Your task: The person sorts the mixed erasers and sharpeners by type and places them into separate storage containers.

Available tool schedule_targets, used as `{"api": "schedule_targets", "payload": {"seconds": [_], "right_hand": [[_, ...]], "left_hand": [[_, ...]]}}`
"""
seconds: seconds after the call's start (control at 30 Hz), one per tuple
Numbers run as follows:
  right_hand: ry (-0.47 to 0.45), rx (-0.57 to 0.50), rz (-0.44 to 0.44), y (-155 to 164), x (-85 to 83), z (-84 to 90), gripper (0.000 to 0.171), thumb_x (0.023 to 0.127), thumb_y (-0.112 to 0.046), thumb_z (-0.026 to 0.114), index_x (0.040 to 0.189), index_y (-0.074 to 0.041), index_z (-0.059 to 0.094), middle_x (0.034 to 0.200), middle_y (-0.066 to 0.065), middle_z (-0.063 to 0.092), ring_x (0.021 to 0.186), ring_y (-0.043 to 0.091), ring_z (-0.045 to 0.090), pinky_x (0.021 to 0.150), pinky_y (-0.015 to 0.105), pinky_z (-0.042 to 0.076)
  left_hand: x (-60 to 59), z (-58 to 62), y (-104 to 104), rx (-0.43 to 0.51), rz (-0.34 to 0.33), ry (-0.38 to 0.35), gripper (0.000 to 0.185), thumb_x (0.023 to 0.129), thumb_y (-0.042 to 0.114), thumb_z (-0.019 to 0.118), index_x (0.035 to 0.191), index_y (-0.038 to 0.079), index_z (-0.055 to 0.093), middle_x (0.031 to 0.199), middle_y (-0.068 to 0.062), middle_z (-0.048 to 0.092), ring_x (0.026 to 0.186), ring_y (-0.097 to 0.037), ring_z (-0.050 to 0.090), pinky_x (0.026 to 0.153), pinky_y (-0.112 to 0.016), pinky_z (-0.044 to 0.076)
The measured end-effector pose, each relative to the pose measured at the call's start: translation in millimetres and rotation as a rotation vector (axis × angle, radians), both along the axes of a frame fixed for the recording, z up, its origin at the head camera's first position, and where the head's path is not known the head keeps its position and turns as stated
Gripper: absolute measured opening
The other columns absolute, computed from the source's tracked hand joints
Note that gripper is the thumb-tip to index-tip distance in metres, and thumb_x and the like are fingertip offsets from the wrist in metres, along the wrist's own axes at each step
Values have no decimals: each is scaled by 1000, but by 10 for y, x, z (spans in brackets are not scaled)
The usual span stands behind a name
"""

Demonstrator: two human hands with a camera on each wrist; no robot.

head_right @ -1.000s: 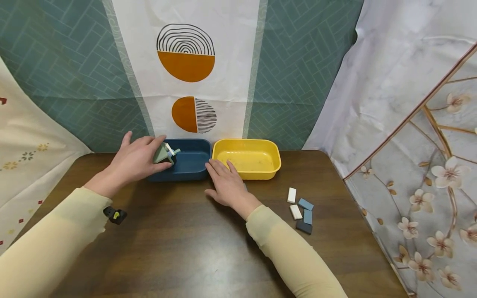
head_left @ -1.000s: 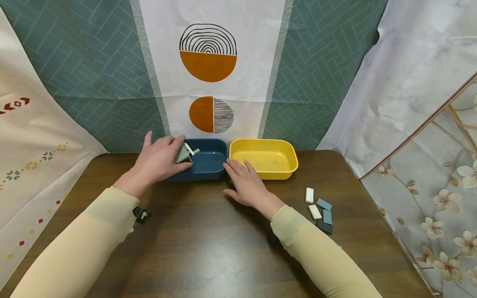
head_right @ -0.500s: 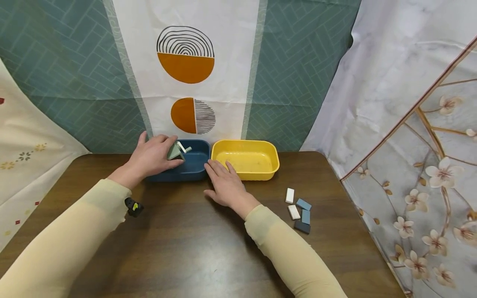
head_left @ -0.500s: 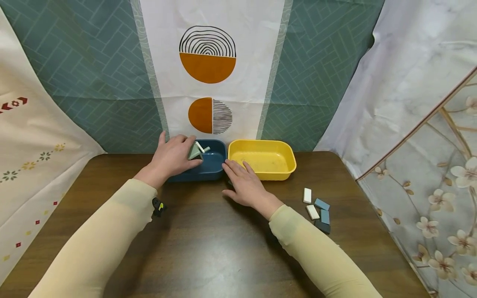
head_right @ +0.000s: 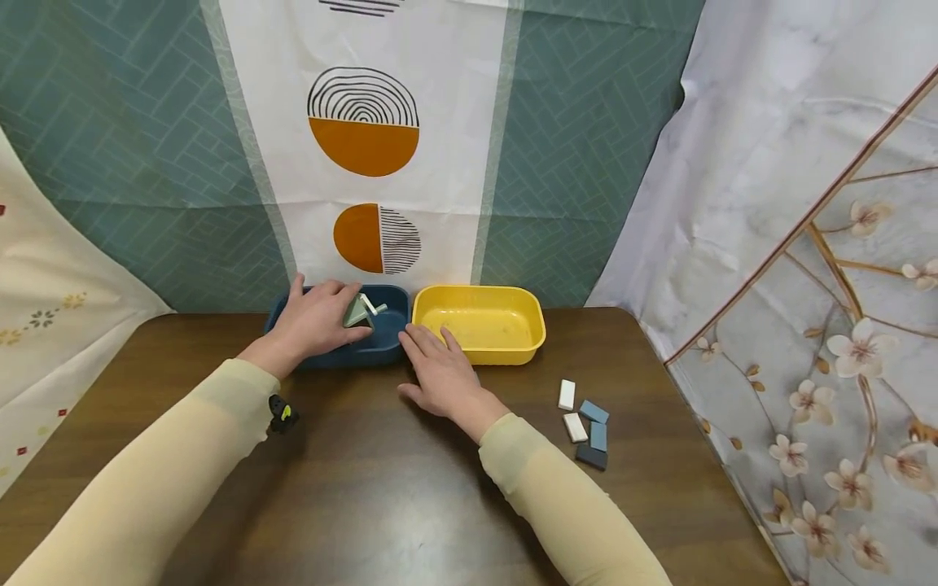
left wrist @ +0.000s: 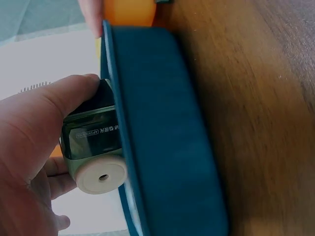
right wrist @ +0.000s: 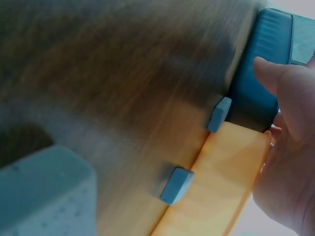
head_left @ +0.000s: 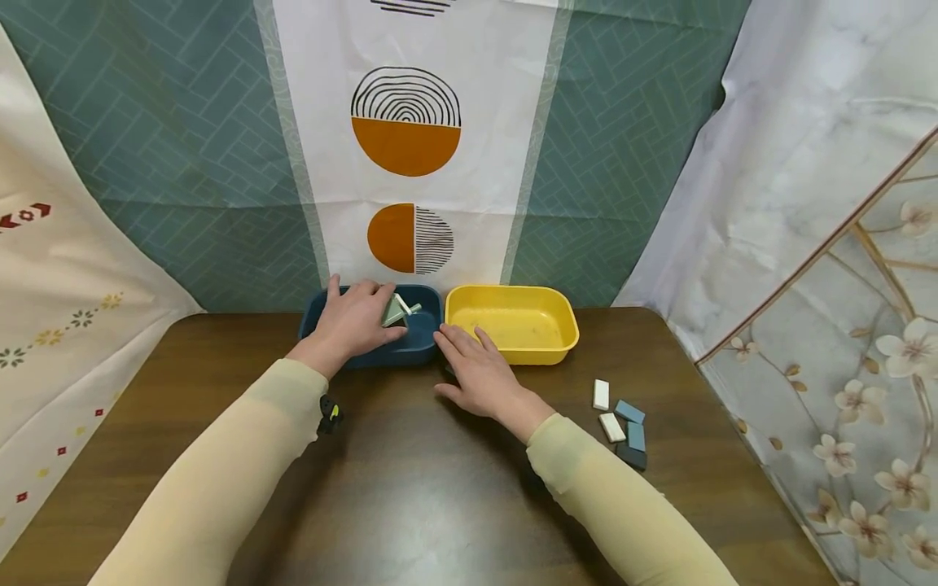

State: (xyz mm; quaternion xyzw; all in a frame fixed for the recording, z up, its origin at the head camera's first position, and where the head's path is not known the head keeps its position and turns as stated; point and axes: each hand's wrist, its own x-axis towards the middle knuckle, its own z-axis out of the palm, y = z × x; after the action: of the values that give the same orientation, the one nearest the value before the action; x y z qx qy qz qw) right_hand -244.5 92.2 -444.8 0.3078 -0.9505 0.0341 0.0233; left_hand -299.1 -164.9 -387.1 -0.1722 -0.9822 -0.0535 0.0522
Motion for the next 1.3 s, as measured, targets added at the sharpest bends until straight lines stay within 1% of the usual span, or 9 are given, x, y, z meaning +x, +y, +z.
{"api": "schedule_targets", "payload": {"seconds": [0.23,0.47,0.73,0.8,0.97,1.13,1.3], "right_hand": [[9,14,-6,0,-1,-17,94,105,-56,71,177,-13,27,183,6,23,168,24,21,137,51,8],[16,25,-9,-8,26,-41,94,106,-56,71,177,-14,27,183,6,24,168,24,22,137,52,9],[18,26,-13,-3,14,-23,94,106,-57,71,177,-14,26,183,6,23,168,24,22,137,53,9],[9,23,-13,-2,12,-21,94,106,-57,71,177,-14,26,184,6,22,168,24,21,137,51,7],[3,16,-11,-16,23,-17,94,106,-56,70,177,-15,25,184,5,22,169,23,20,137,50,4],[4,10,-6,-24,39,0,94,106,-55,71,177,-14,27,183,6,23,168,24,22,137,50,6],[5,11,-12,-16,43,0,93,106,-55,71,177,-14,26,183,6,23,168,24,22,137,50,6]], "left_hand": [[-80,-89,88,4,1,-32,87,98,52,82,163,2,51,155,-27,57,143,-45,53,129,-77,8],[-99,-189,140,12,-15,-62,84,98,49,83,160,0,54,153,-27,60,142,-46,54,131,-70,18],[-164,-283,161,6,-13,-70,86,98,50,83,162,1,52,154,-27,59,143,-46,53,129,-70,22],[-173,-299,162,4,-9,-78,87,98,51,83,162,2,52,154,-27,58,143,-46,53,129,-70,23],[-165,-312,147,8,-4,-92,87,98,52,83,162,2,52,154,-27,59,142,-46,53,128,-70,25],[-132,-298,136,24,-4,-115,87,101,52,80,165,2,49,160,-28,54,148,-47,49,128,-72,23],[-70,-272,143,38,-12,-85,79,105,46,76,165,2,49,164,-26,51,152,-46,45,129,-72,21]]}}
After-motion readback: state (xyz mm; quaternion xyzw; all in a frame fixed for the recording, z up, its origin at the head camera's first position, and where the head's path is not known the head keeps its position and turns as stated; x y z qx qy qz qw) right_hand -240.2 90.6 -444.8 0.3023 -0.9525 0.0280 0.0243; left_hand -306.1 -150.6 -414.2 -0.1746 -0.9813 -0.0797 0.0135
